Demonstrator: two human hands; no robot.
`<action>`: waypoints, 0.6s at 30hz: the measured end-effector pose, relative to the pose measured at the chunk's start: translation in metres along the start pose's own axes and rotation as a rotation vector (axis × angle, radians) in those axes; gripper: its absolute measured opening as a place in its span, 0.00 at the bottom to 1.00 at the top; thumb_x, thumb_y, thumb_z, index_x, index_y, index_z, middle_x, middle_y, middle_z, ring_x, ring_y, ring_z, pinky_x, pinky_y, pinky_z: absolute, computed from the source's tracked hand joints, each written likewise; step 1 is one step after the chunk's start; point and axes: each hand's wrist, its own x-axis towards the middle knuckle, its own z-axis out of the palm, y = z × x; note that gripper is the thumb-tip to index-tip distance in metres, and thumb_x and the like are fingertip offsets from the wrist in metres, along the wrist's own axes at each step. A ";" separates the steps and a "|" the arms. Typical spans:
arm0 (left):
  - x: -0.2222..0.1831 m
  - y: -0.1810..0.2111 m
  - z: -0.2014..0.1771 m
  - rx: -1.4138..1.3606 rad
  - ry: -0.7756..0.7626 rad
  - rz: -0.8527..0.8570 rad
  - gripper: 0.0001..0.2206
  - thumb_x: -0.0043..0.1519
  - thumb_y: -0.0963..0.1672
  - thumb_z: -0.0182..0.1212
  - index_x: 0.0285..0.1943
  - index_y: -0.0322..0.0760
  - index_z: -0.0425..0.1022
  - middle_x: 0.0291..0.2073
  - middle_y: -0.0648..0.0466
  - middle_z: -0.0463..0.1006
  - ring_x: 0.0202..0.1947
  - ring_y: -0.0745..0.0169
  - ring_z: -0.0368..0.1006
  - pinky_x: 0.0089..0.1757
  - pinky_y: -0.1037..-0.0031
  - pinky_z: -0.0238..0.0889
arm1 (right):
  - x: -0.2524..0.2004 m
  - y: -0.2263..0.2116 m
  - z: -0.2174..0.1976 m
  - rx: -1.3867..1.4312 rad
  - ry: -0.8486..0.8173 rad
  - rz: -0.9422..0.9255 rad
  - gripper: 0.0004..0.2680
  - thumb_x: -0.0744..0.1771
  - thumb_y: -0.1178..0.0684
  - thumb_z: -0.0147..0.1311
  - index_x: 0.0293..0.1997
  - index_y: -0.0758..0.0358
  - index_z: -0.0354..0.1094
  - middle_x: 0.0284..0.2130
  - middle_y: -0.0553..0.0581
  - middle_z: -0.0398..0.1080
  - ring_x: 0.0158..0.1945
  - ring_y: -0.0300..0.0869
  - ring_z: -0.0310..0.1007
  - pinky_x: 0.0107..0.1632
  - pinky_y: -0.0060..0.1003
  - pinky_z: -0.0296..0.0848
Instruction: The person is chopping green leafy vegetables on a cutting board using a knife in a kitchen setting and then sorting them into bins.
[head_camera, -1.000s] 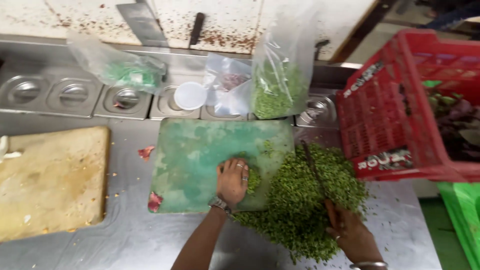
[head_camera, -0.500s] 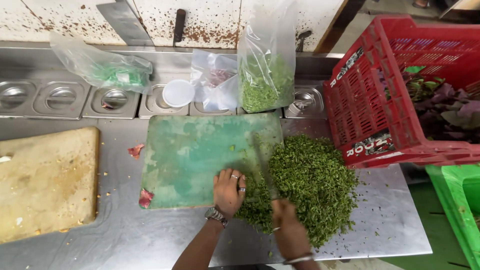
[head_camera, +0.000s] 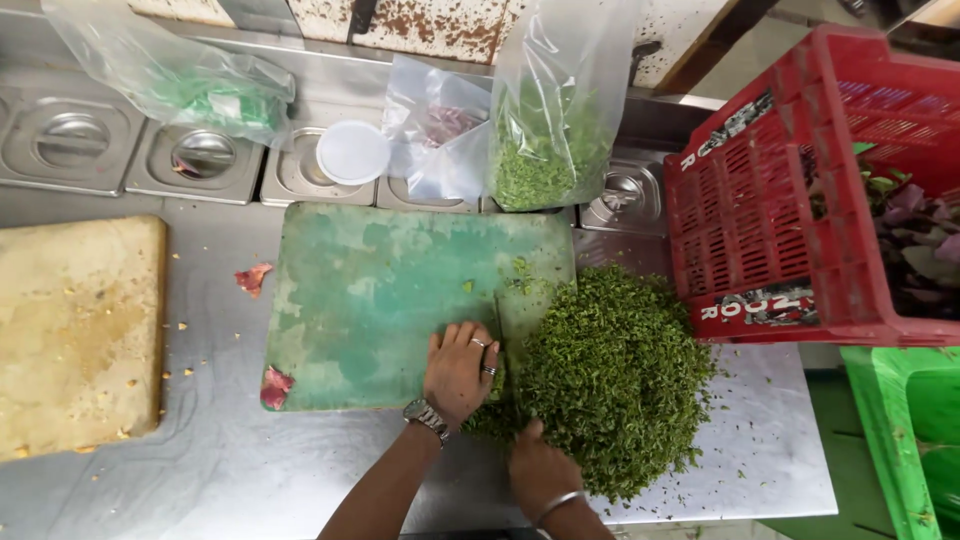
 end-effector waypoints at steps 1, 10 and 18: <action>0.000 -0.001 -0.001 0.007 -0.025 -0.014 0.06 0.64 0.44 0.57 0.40 0.36 0.73 0.40 0.50 0.74 0.42 0.47 0.68 0.44 0.57 0.57 | -0.001 -0.002 -0.012 -0.044 0.023 -0.043 0.17 0.70 0.49 0.38 0.57 0.78 0.48 0.32 0.72 0.76 0.36 0.64 0.79 0.40 0.57 0.77; 0.000 -0.004 0.001 0.010 -0.076 -0.025 0.07 0.66 0.45 0.56 0.39 0.38 0.73 0.38 0.51 0.73 0.42 0.48 0.68 0.44 0.56 0.57 | -0.012 -0.013 -0.024 -0.021 0.068 -0.114 0.16 0.70 0.47 0.39 0.56 0.75 0.53 0.30 0.70 0.76 0.34 0.63 0.79 0.39 0.56 0.76; -0.005 -0.003 0.001 0.042 -0.072 0.010 0.07 0.65 0.45 0.56 0.39 0.36 0.73 0.36 0.49 0.72 0.40 0.46 0.67 0.43 0.55 0.57 | -0.018 -0.021 -0.018 0.038 0.029 -0.058 0.17 0.68 0.49 0.43 0.56 0.75 0.52 0.29 0.70 0.75 0.36 0.61 0.79 0.42 0.57 0.76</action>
